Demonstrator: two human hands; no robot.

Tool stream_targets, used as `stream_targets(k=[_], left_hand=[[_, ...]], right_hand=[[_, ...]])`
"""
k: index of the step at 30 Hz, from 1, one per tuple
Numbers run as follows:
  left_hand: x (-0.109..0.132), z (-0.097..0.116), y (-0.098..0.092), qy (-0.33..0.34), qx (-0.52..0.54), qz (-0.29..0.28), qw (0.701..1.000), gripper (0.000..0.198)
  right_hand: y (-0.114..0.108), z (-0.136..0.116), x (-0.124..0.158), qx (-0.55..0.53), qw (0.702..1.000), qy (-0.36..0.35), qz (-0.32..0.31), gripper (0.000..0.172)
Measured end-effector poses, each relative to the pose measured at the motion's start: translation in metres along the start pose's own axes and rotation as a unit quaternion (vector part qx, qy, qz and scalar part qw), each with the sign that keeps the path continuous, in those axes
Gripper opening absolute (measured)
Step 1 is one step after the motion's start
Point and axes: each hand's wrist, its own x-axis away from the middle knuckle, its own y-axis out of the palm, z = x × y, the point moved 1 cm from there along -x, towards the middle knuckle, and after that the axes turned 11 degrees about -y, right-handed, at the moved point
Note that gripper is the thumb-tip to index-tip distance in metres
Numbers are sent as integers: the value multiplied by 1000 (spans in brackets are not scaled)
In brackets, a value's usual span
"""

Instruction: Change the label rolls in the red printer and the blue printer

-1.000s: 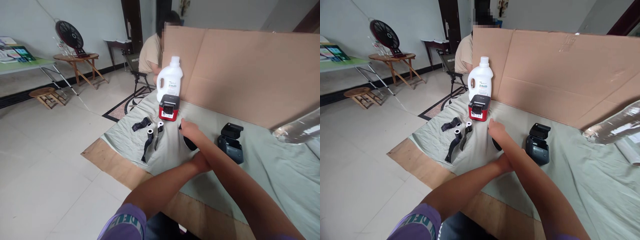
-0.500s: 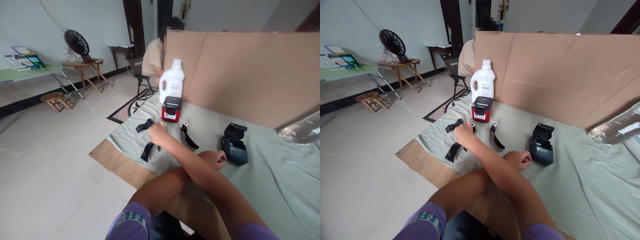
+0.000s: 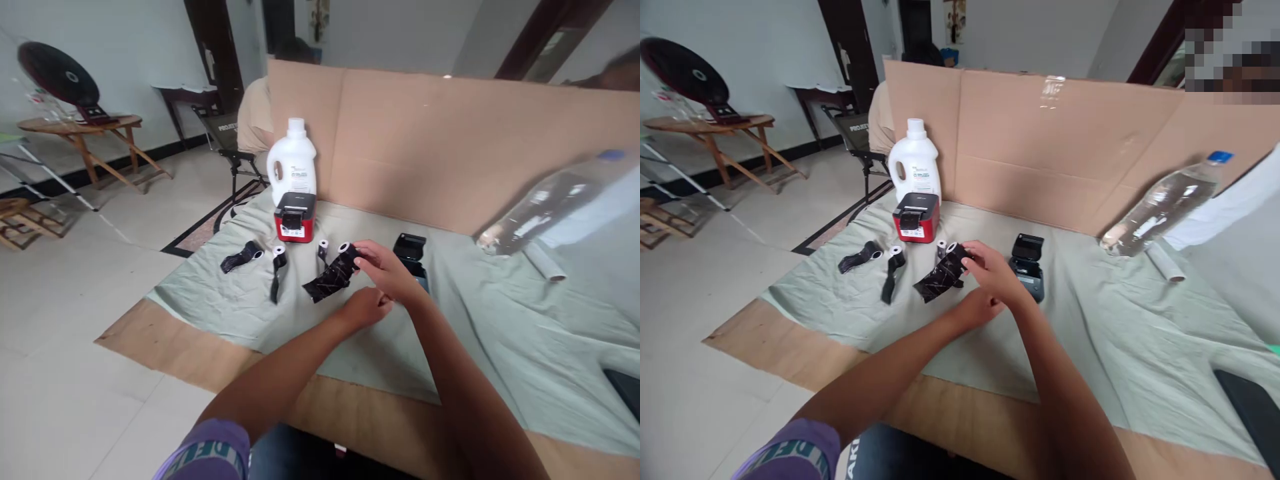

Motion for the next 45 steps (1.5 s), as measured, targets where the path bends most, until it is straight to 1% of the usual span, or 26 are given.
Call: stream_targets(k=[3, 6, 9, 11, 12, 15, 18, 20, 23, 25, 27, 30, 32, 34, 36, 37, 38, 41, 42, 43, 45], left_hand=[[4, 0, -2, 77, -20, -21, 997, 14], [7, 1, -4, 90, 5, -10, 996, 20], [9, 1, -4, 88, 26, 33, 995, 18], [12, 2, -4, 90, 39, 74, 992, 14], [13, 2, -4, 91, 47, 94, 990, 13], [14, 5, -6, 87, 69, 129, 985, 12], [13, 6, -7, 78, 84, 137, 984, 14], [12, 5, -8, 73, 89, 140, 983, 16], [10, 2, -8, 75, 95, 147, 982, 18], [9, 1, -9, 81, 101, 152, 980, 17], [9, 1, -9, 84, 104, 158, 978, 16], [10, 2, -9, 91, 116, 173, 974, 15], [11, 4, -10, 107, 122, 194, 968, 22], [11, 6, -11, 121, 114, 202, 965, 40], [12, 8, -12, 124, 94, 182, 971, 60], [13, 8, -12, 123, 81, 166, 975, 64], [13, 8, -12, 122, 64, 153, 979, 59], [16, 8, -7, 110, 8, 126, 986, 19], [18, 8, -4, 95, 9, 109, 989, 20], [20, 8, 1, 74, 25, 84, 993, 28], [25, 11, 13, 32, 83, 22, 996, 36]], right_hand=[[-44, 6, 11, 3, 1000, 4, 30, 28], [-84, 12, 20, 91, 994, 22, 59, 30], [-115, 17, 32, 225, 967, 49, 105, 29], [-128, 17, 40, 264, 955, 67, 116, 29], [-133, 17, 44, 259, 956, 75, 116, 28], [-136, 11, 49, 173, 973, 105, 115, 26], [-132, 3, 50, 24, 981, 152, 119, 24], [-127, -1, 49, -84, 974, 175, 116, 26], [-122, 0, 48, -215, 957, 161, 107, 32], [-119, 4, 47, -269, 948, 145, 92, 36], [-117, 10, 47, -290, 944, 140, 71, 39], [-117, 16, 48, -276, 951, 133, 39, 39], [-118, 16, 50, -258, 958, 123, 8, 39], [-118, 12, 51, -238, 963, 122, -33, 39], [-119, 6, 54, -216, 965, 133, -67, 37], [-120, 2, 55, -205, 965, 141, -78, 36], [-120, 0, 56, -196, 966, 146, -84, 35], [-124, -2, 57, -152, 975, 143, -79, 32], [-126, 1, 56, -119, 981, 138, -66, 31], [-127, 4, 55, -73, 987, 135, -47, 29], [-130, 13, 52, 46, 989, 139, -13, 28]])
